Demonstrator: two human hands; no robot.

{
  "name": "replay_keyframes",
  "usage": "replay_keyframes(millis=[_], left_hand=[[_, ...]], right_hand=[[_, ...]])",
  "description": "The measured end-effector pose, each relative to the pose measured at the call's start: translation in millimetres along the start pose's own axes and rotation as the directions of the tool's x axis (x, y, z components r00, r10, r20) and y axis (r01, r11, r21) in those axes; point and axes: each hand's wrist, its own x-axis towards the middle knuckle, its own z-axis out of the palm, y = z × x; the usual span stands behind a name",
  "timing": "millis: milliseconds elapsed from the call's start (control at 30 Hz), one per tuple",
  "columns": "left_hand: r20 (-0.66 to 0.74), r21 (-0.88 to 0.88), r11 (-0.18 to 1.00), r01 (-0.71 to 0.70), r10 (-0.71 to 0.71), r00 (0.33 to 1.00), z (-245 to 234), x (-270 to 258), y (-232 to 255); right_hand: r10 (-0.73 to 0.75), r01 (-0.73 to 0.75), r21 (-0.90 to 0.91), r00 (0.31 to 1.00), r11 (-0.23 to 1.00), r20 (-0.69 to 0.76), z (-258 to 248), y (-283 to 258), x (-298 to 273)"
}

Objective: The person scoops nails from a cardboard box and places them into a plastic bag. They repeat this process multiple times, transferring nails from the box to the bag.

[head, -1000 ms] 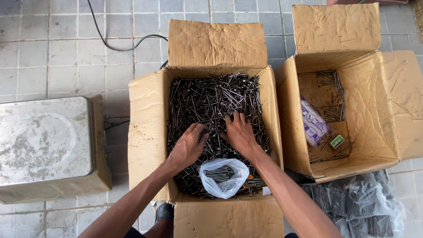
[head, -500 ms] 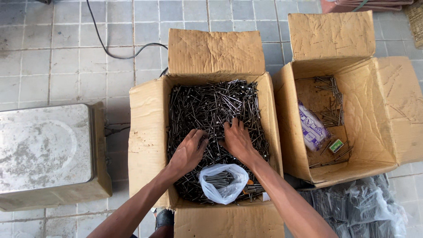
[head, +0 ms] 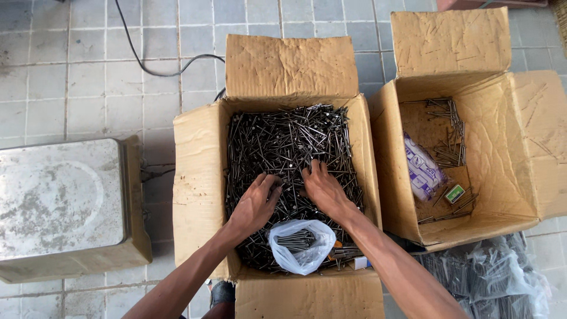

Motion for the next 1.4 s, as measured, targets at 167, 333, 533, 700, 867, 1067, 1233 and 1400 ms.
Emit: replay_keyframes(millis=[167, 333, 533, 700, 867, 1067, 1233, 1400], left_hand=[[0.003, 0.028, 0.999, 0.021, -0.021, 1.000, -1, -1, -3], [-0.009, -0.014, 1.000, 0.010, -0.010, 1.000, -2, 1, -3], [-0.059, -0.040, 0.998, 0.037, -0.040, 0.997, -3, 1, -1], [-0.068, -0.163, 0.985, 0.056, -0.068, 0.995, -15, -2, 21], [0.008, -0.295, 0.920, 0.257, -0.267, 0.964, -19, -5, 46], [0.099, -0.654, 0.692, 0.304, -0.321, 0.942, -11, -3, 80], [-0.043, -0.883, 0.469, 0.022, -0.126, 0.991, 12, 17, 90], [-0.077, -0.990, 0.138, -0.022, -0.412, 0.908, 3, 38, 117]], right_hand=[[-0.124, 0.123, -0.059, 0.992, 0.991, -0.019, 2, 17, -8], [-0.234, 0.227, -0.123, 0.971, 0.966, -0.043, 13, 35, -5], [-0.158, 0.157, 0.014, 0.987, 0.987, 0.029, -44, 33, -13], [0.184, -0.138, 0.700, 0.983, 0.701, 0.009, -77, 43, -15], [0.417, -0.218, 0.937, 0.904, 0.272, 0.090, -58, 38, -13], [0.547, -0.152, 0.936, 0.776, -0.319, 0.313, -102, -7, -9], [0.567, -0.172, 0.954, 0.773, -0.244, 0.284, -85, -29, -9], [0.526, -0.149, 0.956, 0.851, 0.255, -0.008, -101, -52, -20]])
